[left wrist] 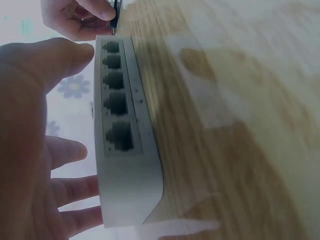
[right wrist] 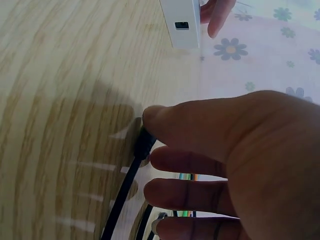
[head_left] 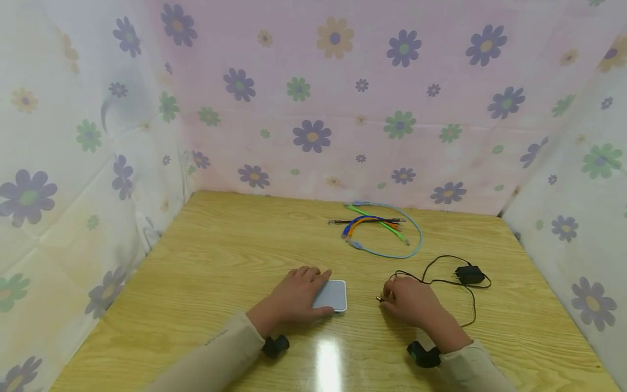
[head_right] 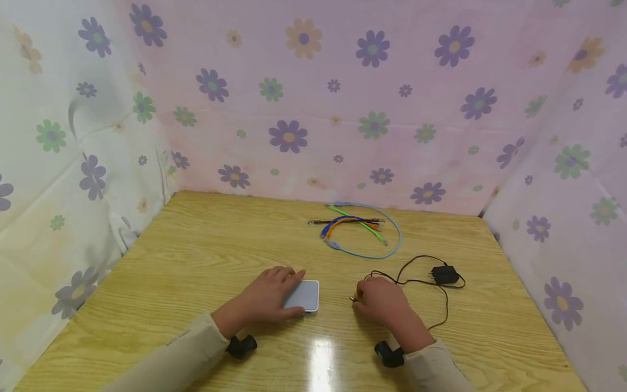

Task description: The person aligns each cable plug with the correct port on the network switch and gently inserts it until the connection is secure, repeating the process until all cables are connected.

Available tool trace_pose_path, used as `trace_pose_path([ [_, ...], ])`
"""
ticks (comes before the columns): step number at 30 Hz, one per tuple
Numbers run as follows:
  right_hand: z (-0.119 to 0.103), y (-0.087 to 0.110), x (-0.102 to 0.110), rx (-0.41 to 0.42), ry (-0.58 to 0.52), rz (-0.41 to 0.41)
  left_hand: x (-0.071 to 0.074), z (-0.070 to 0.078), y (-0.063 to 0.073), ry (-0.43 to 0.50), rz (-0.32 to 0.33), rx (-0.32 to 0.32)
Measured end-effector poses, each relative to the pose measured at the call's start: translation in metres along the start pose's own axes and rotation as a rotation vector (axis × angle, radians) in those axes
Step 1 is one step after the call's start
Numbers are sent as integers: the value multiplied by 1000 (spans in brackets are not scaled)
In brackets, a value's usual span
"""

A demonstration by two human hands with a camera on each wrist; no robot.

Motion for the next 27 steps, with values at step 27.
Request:
trace_pose_path([
  [27,-10,-5,-14,-4,-55,102,-13,10,-3,81,24,-9],
])
Point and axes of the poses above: each hand's wrist, its own y-axis away from the middle knuckle, its own x-axis out of the back of the hand, z = x × y, the point moved 5 cm from there along -y, towards the middle knuckle, and after that the axes turned 3 degrees about -z, right-handed, at the moved point
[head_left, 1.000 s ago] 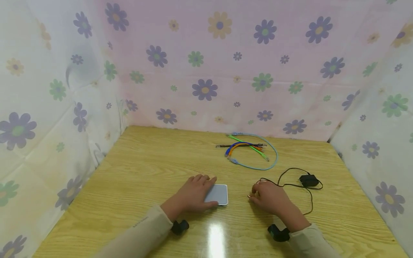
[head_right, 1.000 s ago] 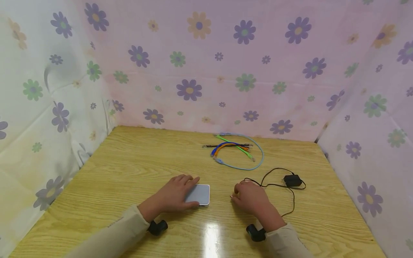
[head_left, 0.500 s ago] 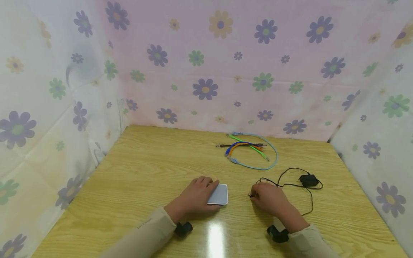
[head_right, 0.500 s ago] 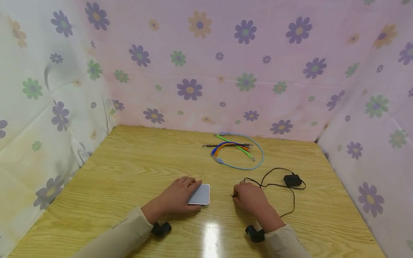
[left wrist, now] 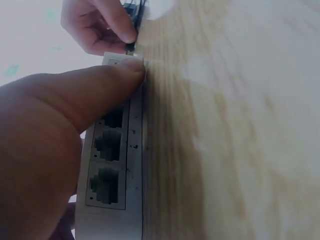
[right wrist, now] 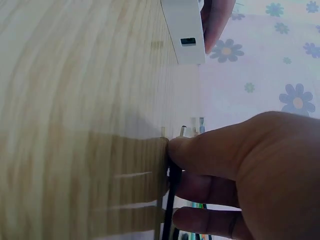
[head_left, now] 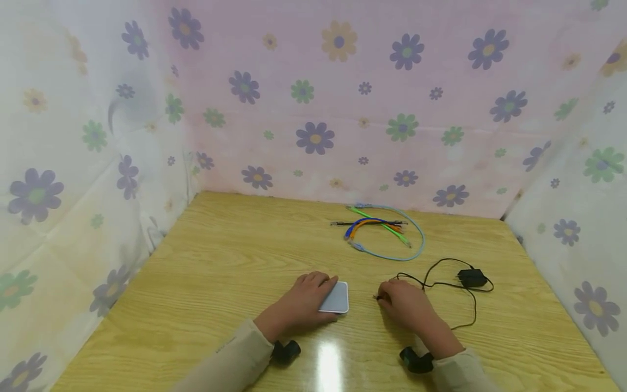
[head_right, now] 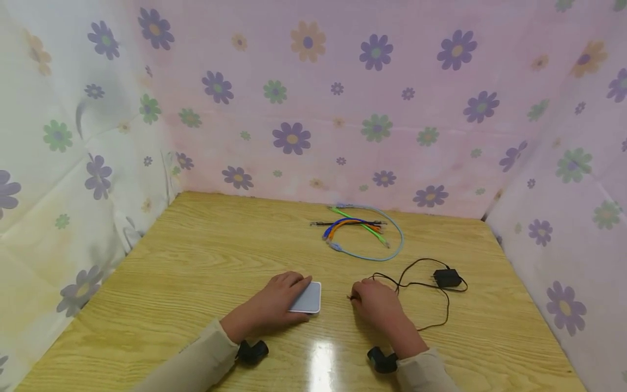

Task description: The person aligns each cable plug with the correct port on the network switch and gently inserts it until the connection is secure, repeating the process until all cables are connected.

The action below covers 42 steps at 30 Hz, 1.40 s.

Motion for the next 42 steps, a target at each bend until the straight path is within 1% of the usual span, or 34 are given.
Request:
trace_pose_path([
  [7,-1,0,-4,-7,-47,27,1,3,-2,27,21,-37],
  [12,-4,0,-7,1,-74,41,-3,1,-3,64,28,-38],
  [16,-8,-2,-14,55,-105,73,-7,-2,-2,100,37,-30],
  [20,-15,-6,-20,119,-128,102,-12,-6,0,112,54,-20],
  [25,-24,-7,-24,158,-167,118,-16,-11,3,102,63,-15],
  [28,-28,-8,-25,177,-214,121,-15,-12,5,112,60,-14],
  [36,-26,-12,-28,161,-279,116,-8,-10,2,150,97,-59],
  [42,-26,-9,-24,172,-302,151,-9,-7,-1,161,87,-71],
])
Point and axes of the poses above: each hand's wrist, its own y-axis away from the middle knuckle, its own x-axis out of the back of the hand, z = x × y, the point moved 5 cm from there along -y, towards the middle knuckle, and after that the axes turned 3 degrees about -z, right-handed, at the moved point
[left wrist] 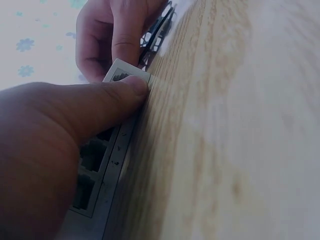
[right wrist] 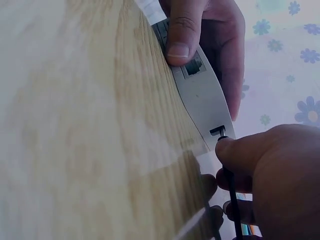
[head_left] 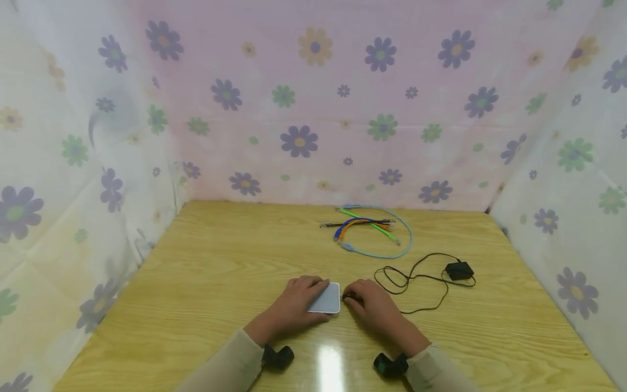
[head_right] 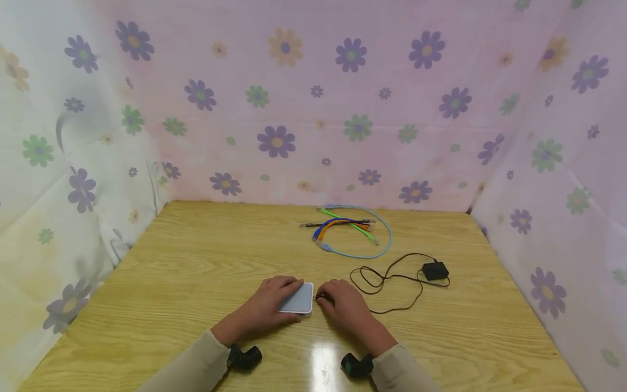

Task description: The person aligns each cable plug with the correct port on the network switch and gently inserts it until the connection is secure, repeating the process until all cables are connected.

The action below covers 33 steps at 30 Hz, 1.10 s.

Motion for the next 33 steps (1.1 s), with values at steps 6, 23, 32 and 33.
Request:
trace_pose_path([
  [6,0,1,0,5,8,16,0,1,-1,-13,14,-7],
  [23,-2,0,-1,39,19,67,1,3,0,-7,-2,16],
  [32,-3,-1,-2,44,11,82,2,4,-1,-7,3,18],
  [33,-2,-1,-3,41,9,77,1,4,-1,-6,1,19],
])
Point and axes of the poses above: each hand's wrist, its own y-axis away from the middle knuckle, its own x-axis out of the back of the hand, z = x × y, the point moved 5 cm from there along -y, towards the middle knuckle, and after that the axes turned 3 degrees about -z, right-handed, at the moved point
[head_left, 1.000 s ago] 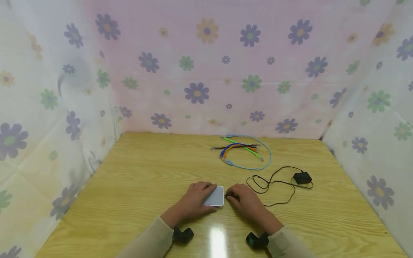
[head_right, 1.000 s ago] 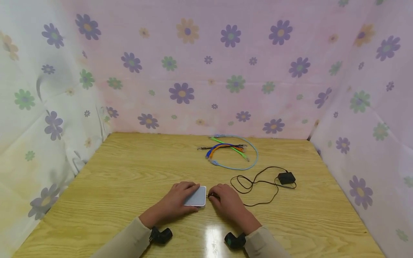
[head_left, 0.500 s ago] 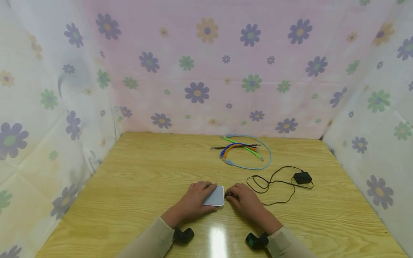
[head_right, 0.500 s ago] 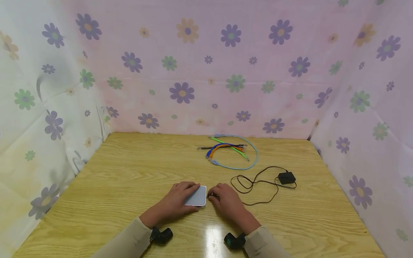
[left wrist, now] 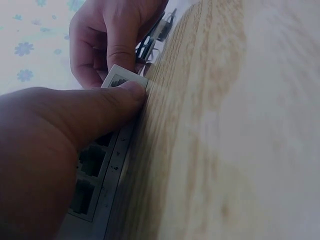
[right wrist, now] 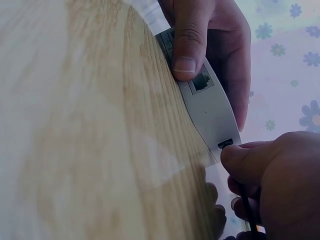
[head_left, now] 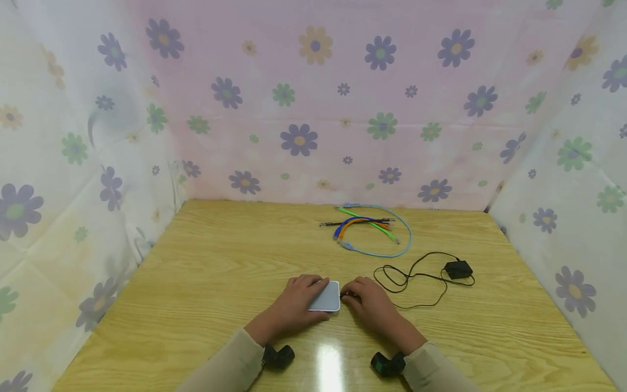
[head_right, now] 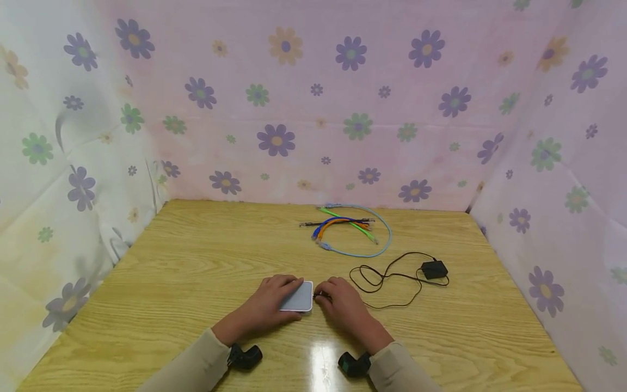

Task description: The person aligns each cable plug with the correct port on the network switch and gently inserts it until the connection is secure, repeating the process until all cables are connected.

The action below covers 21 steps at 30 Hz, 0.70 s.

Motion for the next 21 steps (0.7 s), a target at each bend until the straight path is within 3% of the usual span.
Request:
trace_pose_path([
  [21,1,-4,1,-14,-36,-38,-1,0,-1,47,5,24],
])
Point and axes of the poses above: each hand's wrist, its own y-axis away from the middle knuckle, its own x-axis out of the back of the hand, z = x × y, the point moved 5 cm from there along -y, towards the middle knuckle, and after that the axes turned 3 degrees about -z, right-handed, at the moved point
